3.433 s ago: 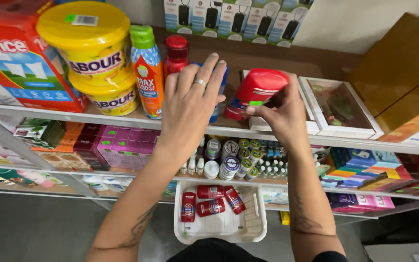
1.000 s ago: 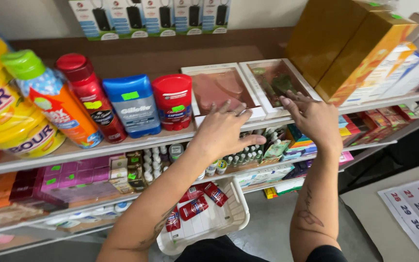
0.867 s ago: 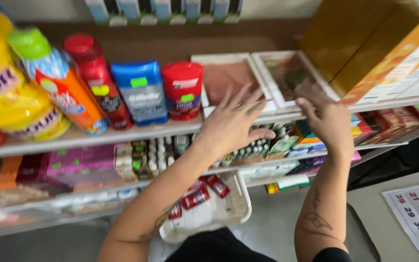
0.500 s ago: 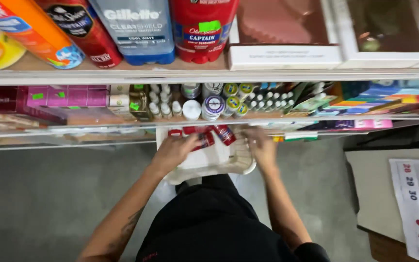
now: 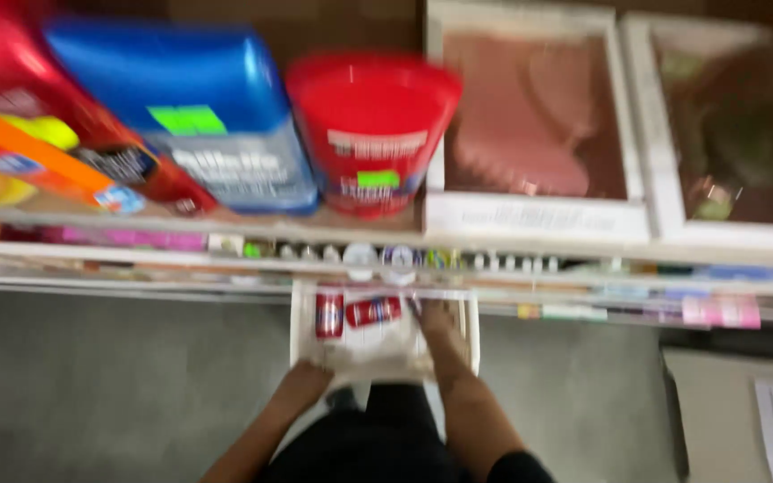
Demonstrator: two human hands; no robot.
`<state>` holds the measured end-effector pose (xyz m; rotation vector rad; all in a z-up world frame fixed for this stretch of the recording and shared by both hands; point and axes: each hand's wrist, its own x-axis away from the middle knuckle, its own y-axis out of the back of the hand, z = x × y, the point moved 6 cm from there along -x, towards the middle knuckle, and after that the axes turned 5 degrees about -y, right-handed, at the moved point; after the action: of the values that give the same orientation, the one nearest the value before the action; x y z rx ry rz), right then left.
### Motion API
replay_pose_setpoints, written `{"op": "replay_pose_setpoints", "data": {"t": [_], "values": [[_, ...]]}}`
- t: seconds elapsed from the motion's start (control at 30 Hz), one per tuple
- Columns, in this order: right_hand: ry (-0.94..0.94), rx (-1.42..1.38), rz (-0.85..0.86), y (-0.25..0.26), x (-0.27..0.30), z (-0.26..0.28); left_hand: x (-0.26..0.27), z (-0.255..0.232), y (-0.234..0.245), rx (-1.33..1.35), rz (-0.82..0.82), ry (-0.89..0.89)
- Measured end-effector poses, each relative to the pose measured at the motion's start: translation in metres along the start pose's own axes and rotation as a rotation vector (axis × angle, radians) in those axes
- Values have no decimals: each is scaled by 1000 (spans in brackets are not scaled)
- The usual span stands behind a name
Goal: The person takes small boxes from a white basket and places them on a shelf, arranging them in a row. They then pick up red and blue bottles from the basket and place them on the shelf next to other products.
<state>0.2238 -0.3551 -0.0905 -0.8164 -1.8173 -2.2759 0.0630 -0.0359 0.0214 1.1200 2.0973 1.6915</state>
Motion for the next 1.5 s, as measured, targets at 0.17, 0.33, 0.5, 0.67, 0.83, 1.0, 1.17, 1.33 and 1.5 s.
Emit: {"op": "replay_pose_setpoints", "data": {"t": [0.17,0.33,0.5,0.67,0.83,1.0,1.17,1.33,1.5], "values": [[-14,-227,-148,-33,-11,-2,-13,13,-24,32,159,-25],[-304,-795,145,11,53,6,-32,4,12,283,33,45],[-180,-1539,546,26,102,-25,-35,-37,152,454,-41,300],[376,-1563,932,146,196,6,5,-129,330,642,-81,337],[718,-1097,477,361,333,39,71,-203,497,731,-681,-202],[891,-1018,2,530,400,63,116,-252,630,458,-882,-452],[1005,-1046,-244,632,405,90,93,-245,723,354,-983,-426],[974,-1179,-150,679,415,120,74,-234,770,333,-1059,-593],[1060,-1170,-218,696,393,126,60,-233,789,310,-1089,-607]]}}
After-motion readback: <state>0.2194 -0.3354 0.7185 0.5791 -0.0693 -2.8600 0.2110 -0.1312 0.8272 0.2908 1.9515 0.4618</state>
